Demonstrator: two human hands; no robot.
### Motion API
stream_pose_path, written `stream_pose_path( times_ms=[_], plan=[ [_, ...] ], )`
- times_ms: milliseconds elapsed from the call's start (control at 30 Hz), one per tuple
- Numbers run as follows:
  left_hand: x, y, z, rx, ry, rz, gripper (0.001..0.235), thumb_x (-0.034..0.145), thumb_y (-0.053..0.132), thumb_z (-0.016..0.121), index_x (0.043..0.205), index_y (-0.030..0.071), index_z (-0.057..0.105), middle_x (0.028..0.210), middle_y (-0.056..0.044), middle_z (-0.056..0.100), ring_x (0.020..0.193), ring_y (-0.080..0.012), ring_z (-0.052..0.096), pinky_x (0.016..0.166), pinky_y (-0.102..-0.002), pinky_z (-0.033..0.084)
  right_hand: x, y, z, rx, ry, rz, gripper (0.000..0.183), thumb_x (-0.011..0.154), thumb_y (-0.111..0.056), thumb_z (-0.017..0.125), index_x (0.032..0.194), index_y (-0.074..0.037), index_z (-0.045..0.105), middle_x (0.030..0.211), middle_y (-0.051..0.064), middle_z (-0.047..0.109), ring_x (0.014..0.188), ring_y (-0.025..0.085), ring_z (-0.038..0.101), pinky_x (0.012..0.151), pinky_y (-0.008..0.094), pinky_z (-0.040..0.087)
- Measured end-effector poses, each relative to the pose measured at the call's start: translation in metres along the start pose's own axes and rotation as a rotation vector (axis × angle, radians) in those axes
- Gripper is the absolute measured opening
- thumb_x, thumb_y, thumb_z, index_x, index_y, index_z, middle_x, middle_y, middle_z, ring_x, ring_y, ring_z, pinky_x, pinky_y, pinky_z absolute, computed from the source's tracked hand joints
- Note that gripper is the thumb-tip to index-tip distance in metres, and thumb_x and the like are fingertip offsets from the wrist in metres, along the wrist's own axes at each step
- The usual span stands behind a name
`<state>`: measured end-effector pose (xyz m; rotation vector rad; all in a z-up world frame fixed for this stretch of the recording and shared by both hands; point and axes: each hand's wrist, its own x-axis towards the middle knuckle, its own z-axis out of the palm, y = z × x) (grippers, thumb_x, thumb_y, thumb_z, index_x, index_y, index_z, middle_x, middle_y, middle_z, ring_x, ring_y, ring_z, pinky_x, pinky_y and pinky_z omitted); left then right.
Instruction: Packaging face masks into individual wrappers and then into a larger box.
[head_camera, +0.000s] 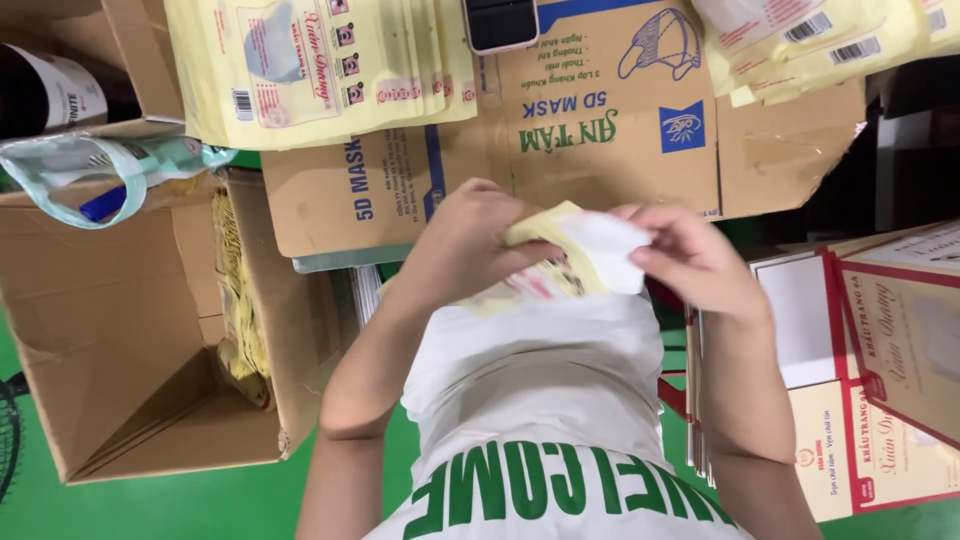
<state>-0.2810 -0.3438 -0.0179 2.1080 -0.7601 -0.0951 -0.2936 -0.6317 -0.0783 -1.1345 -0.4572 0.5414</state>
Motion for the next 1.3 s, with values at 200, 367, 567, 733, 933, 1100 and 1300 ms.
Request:
stream_pose_path(
  times_ms=[200,367,567,733,933,1100,1300],
  plan=[
    [0.0,-0.011,0.009,0.01,-0.005,-0.066,0.023,0.087,0.03,0.084,0.086,0.008,0.077,0.071,-0.01,0.068,0.072,-0.0292,0.064,0.082,-0.038,0.05,0.008,0.008,0.017,-1.008,0.034,-0.122,0.027,0.086,-0.009,0.072,0.112,-0.001,0.076,0.119,0.016,0.067,0.101,0.03,0.068,0.086,0.036,0.055],
    [0.0,-0.009,-0.002,-0.467,0.186,-0.358,0.022,0.097,0.021,0.07,0.108,0.002,0.074,0.083,-0.005,0.075,0.073,-0.0109,0.068,0.065,-0.027,0.054,0.005,-0.01,0.008,-0.656,0.216,-0.096,0.035,0.09,-0.003,0.076,0.123,0.002,0.067,0.114,0.012,0.073,0.101,0.016,0.069,0.09,0.027,0.054],
    [-0.002,-0.01,0.007,-0.334,0.209,-0.338,0.021,0.1,0.018,0.069,0.105,-0.001,0.075,0.082,-0.009,0.07,0.069,-0.0113,0.064,0.063,-0.027,0.049,0.002,0.01,0.003,-0.648,0.313,0.011,0.028,0.091,-0.001,0.075,0.118,0.003,0.069,0.104,0.008,0.073,0.092,0.014,0.068,0.084,0.026,0.053],
    [0.003,-0.009,0.01,-0.276,0.138,-0.307,0.02,0.091,0.019,0.076,0.098,0.001,0.075,0.079,-0.008,0.072,0.067,-0.0128,0.067,0.062,-0.029,0.051,0.017,0.003,0.011,-0.749,0.202,-0.047,0.014,0.087,-0.004,0.078,0.097,0.001,0.069,0.093,0.009,0.069,0.08,0.016,0.067,0.069,0.027,0.054],
    [0.013,-0.026,0.03,-0.23,0.012,-0.28,0.022,0.086,0.016,0.08,0.103,0.003,0.077,0.088,-0.013,0.075,0.076,-0.0198,0.07,0.069,-0.031,0.054,0.02,0.012,0.009,-0.828,0.22,-0.061,0.011,0.088,-0.007,0.075,0.096,-0.002,0.07,0.089,0.007,0.068,0.079,0.017,0.067,0.066,0.029,0.053],
    [0.015,-0.073,0.046,-0.363,-0.263,-0.402,0.035,0.082,0.013,0.079,0.114,0.002,0.073,0.102,-0.011,0.078,0.089,-0.0176,0.074,0.079,-0.03,0.057,0.001,0.023,-0.032,-0.618,0.383,0.147,0.009,0.093,-0.007,0.069,0.1,-0.002,0.069,0.093,0.004,0.068,0.077,0.012,0.068,0.064,0.026,0.056],
    [0.096,-0.12,0.032,-0.55,0.051,-0.551,0.029,0.096,0.012,0.072,0.123,0.002,0.071,0.115,-0.011,0.078,0.103,-0.0171,0.076,0.088,-0.033,0.063,-0.025,0.022,-0.164,-0.681,1.097,-0.313,0.084,0.098,-0.004,0.087,0.16,-0.002,0.03,0.161,0.015,0.044,0.143,0.026,0.051,0.109,0.038,0.054]
  ],
)
